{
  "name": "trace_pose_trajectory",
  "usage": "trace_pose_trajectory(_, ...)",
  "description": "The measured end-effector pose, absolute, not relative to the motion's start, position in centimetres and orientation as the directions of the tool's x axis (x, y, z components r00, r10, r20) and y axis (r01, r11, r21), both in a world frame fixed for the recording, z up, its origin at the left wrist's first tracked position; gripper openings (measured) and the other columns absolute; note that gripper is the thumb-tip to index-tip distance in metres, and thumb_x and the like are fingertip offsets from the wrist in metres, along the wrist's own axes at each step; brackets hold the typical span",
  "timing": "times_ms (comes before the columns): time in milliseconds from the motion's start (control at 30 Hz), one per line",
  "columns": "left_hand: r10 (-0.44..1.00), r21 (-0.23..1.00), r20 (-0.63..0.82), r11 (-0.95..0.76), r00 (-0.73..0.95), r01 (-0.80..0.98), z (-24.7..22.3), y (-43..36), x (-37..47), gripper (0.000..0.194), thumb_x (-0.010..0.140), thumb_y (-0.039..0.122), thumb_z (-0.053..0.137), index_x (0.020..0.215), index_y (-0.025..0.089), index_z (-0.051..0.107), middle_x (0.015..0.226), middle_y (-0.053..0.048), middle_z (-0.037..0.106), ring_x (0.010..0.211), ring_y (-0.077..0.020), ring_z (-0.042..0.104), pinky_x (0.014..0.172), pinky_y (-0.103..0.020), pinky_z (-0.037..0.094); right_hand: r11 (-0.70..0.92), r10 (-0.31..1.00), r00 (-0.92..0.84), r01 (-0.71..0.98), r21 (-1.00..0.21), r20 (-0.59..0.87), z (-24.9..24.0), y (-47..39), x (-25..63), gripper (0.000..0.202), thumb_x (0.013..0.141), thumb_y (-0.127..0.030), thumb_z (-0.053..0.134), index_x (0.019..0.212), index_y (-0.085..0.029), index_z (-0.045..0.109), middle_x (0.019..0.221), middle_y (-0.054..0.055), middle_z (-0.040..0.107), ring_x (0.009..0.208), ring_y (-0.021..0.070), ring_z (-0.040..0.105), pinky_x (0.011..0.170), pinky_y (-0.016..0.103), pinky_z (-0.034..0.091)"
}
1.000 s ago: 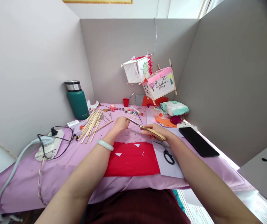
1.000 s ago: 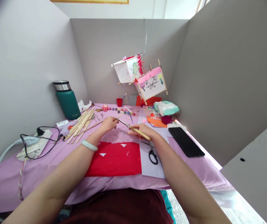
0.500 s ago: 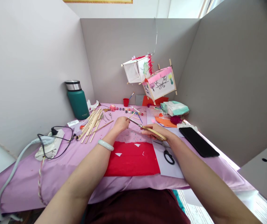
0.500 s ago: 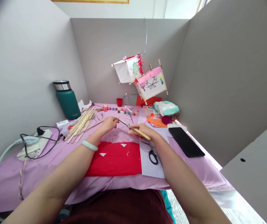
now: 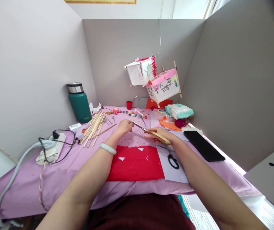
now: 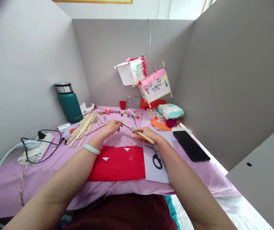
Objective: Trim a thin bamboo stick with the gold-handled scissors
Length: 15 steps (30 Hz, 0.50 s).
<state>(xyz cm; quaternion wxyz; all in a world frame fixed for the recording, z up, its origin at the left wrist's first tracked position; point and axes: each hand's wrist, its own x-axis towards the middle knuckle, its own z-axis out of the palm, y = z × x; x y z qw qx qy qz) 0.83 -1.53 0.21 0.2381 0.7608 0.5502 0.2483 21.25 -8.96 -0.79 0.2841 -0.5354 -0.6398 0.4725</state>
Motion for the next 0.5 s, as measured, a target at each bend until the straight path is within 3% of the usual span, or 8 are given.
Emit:
trace_pose_trajectory(267, 0.913, 0.463, 0.28, -0.4, 0.297, 0.791, -0.13, -1.35, 1.02, 0.031, 0.079, 0.025, 0.039, 0.076, 0.012, 0.068, 0.063, -0.006, 0.065, 0.062, -0.0143, 0.055, 0.063, -0.024, 0.038, -0.027, 0.955, -0.26, 0.409, -0.912, -0.145, -1.13, -8.6, 21.38, 0.052, 0.06, -0.049, 0.071, 0.1, -0.018, 0.062, 0.056, -0.005, 0.044, 0.042, 0.0041, 0.035, 0.038, 0.017, 0.028)
trace_pose_trajectory(367, 0.928, 0.514, 0.235, -0.371, 0.289, 0.773, 0.04, -1.39, 0.93, 0.03, 0.079, 0.024, 0.04, 0.078, 0.012, 0.068, 0.061, -0.005, 0.064, 0.061, -0.0134, 0.054, 0.061, -0.023, 0.038, -0.029, 0.957, -0.25, 0.426, -0.904, -0.149, -0.97, -8.73, 21.34, 0.053, 0.06, -0.049, 0.071, 0.103, -0.019, 0.062, 0.056, -0.005, 0.044, 0.042, 0.0041, 0.034, 0.039, 0.018, 0.028)
trace_pose_trajectory(500, 0.956, 0.674, 0.123, -0.278, 0.267, 0.684, 0.23, -1.47, 0.66, 0.028, 0.078, 0.024, 0.041, 0.08, 0.013, 0.067, 0.055, -0.002, 0.06, 0.048, -0.0092, 0.047, 0.05, -0.02, 0.034, -0.026, 0.957, -0.251, 0.427, -0.904, -0.146, -0.64, -9.01, 21.27, 0.057, 0.06, -0.049, 0.072, 0.107, -0.019, 0.062, 0.054, -0.006, 0.043, 0.042, 0.0042, 0.034, 0.039, 0.018, 0.026)
